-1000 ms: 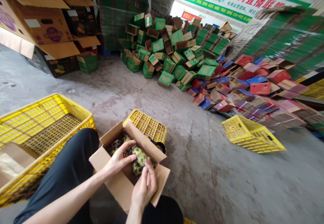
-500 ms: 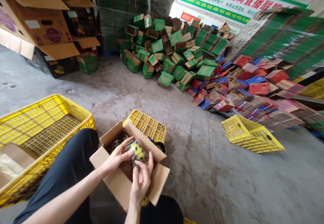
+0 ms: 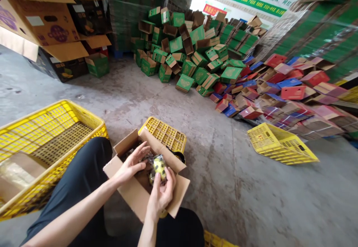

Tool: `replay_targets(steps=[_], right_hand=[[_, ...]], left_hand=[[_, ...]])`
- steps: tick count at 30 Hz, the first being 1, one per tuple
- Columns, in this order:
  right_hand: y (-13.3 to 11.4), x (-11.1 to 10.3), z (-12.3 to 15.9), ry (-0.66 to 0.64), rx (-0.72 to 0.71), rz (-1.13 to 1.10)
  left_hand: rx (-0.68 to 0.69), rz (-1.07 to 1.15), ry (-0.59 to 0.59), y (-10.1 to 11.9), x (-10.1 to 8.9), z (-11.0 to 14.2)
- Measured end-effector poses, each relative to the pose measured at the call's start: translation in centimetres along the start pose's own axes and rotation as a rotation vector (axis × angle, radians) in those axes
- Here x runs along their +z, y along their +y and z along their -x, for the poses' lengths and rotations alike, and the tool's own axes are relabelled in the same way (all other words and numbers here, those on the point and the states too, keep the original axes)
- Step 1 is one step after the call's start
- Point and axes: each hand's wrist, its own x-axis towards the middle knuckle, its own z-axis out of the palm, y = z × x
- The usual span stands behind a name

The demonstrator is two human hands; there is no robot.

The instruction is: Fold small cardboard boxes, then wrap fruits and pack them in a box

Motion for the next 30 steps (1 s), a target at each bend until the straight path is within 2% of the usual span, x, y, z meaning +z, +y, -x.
replay_targets(steps=[2,4,7,9,12,15,19,24,26,30], right_hand=[[0.3,0.1,0.2,0.104,-0.058,0.041],[0.4,0.3,0.3,0.133,-0.07,0.067],[0.7,0.5,0.2,0.104,-0.059,0.096],[1.1,0.6,-0.1,0.07,-0.066,0.11],[1.8,0.5,-0.4,0.009,-0.084,0.127],[2.1,0.3,-0.6,-0.051,-0.076,0.124],[1.6,-0.2,-0.7,-0.181,-0.089,0.178],[1.9,0.8,-0.7,-0.418,-0.169,0.479],[2.6,1.8,-0.7,-0.43,-0.195,0.564],[2.9,2.4,-0.8,-0.305,-0.229,0.537]], left_hand=[[0.056,-0.122,0.106,0.9,-0.8,-0.5],[0.061,-0.313,0.097,2.0,-1.9,-1.1],[0.059,-0.727,-0.072,2.9,-3.5,-1.8],[0.07,-0.96,-0.212,2.5,-3.9,-2.1],[0.101,-1.248,-0.391,0.6,-3.5,-2.4],[0.087,-1.508,-0.501,-1.5,-2.6,-2.9],[0.064,-1.601,-0.567,-2.6,-2.0,-3.8],[0.07,-1.671,-0.646,-2.4,-2.2,-4.2],[0.071,-1.682,-0.658,-2.1,-2.4,-4.3],[0.078,-1.672,-0.645,-1.2,-3.1,-4.3]])
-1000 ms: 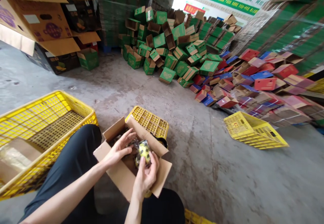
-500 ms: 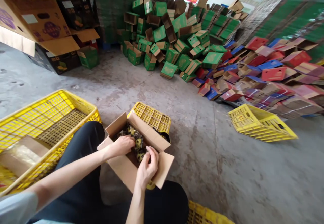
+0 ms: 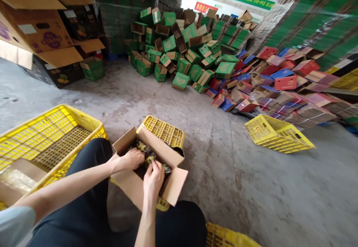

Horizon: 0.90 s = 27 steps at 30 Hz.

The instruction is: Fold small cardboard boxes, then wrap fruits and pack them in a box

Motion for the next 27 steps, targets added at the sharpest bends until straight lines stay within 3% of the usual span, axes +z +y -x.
replay_targets(steps=[5,7,11,14,17,19,24,27], right_hand=[[-0.4,-4.5,0.9,0.215,-0.037,0.042],[-0.1,-6.7,1.5,0.105,-0.03,0.176],[0.3,-9.3,2.3,-0.32,-0.016,0.484],[-0.6,-10.0,1.6,-0.372,0.044,0.454],[-2.5,-9.1,-0.3,-0.254,0.116,0.12],[-3.6,-7.5,-1.5,-0.199,0.174,-0.144],[-3.6,-2.5,-2.3,-0.321,0.297,-0.631],[-2.3,-1.5,-1.9,-0.283,0.387,-0.769]], left_hand=[[-0.029,0.119,0.086,-1.1,-1.0,1.3],[-0.035,0.246,0.166,-1.3,-1.3,1.7],[-0.047,0.654,0.414,-1.1,-2.0,2.2],[-0.142,1.011,0.52,-0.3,-2.3,2.4],[-0.204,1.335,0.545,0.8,-2.5,2.2],[-0.233,1.486,0.59,1.5,-2.4,1.9],[-0.294,1.806,0.663,2.4,-1.8,0.6],[-0.287,1.835,0.657,2.5,-1.6,0.3]])
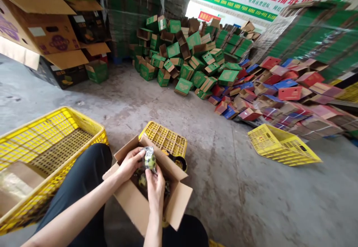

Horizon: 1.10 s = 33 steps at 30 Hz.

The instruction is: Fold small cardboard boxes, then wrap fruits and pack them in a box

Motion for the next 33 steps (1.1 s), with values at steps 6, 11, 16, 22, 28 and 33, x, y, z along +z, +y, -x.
replay_targets(steps=[6,11,16,22,28,33], right_hand=[[0.7,-1.8,0.0,0.177,-0.116,0.055],[0.4,-2.4,0.1,0.239,-0.409,0.355],[0.1,-2.6,0.2,0.296,-0.547,0.503],[0.5,-1.9,0.4,0.385,-0.253,0.167],[1.5,-1.9,0.4,0.316,-0.071,-0.068],[2.1,-2.2,0.5,0.405,-0.058,-0.09]], left_hand=[[0.174,-0.233,-0.052,0.0,0.0,0.2],[0.148,-0.362,-0.089,-0.1,0.0,0.0],[0.053,-0.297,-0.141,0.1,0.1,-0.1],[0.205,-0.27,-0.141,-0.3,-0.5,0.0],[0.271,-0.332,-0.195,0.1,-0.6,0.5],[0.206,-0.281,-0.268,-0.1,-0.8,0.9]])
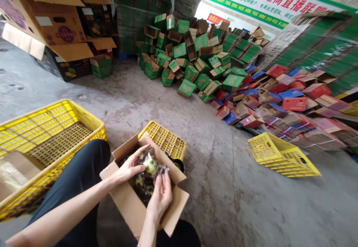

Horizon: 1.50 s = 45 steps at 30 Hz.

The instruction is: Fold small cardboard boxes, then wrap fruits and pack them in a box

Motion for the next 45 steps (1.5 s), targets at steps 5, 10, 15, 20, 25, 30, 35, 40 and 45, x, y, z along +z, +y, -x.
replay_targets(steps=[5,10,15,20,25,30,35,40,45], right_hand=[[0.1,-0.1,0.6,0.079,-0.077,0.044],[0.4,-0.3,0.6,0.083,-0.115,0.06],[-1.2,0.0,0.9,-0.03,-0.204,0.065],[-1.8,0.2,1.0,-0.07,-0.156,0.11],[0.0,-0.3,0.6,0.025,-0.126,0.11],[0.4,-0.5,0.8,0.078,-0.198,0.079],[-0.2,-0.3,1.0,0.067,-0.323,0.121],[-1.4,-0.4,1.5,-0.089,-0.415,0.097],[-1.8,0.0,1.6,-0.082,-0.4,0.07]], left_hand=[[-0.057,0.024,-0.049,-0.9,-0.1,0.0],[-0.101,-0.065,-0.015,-0.7,0.3,-0.4],[-0.067,0.053,-0.018,-0.2,0.5,-0.5],[-0.099,0.091,-0.053,-0.1,0.4,-0.3],[-0.109,0.008,-0.072,-0.3,0.5,-0.1],[0.002,-0.307,0.087,-0.1,1.0,-0.2],[-0.025,-0.476,0.187,0.3,1.5,0.1],[-0.161,-0.269,0.002,0.3,1.2,-0.2],[-0.05,-0.255,0.027,0.5,1.0,-0.3]])
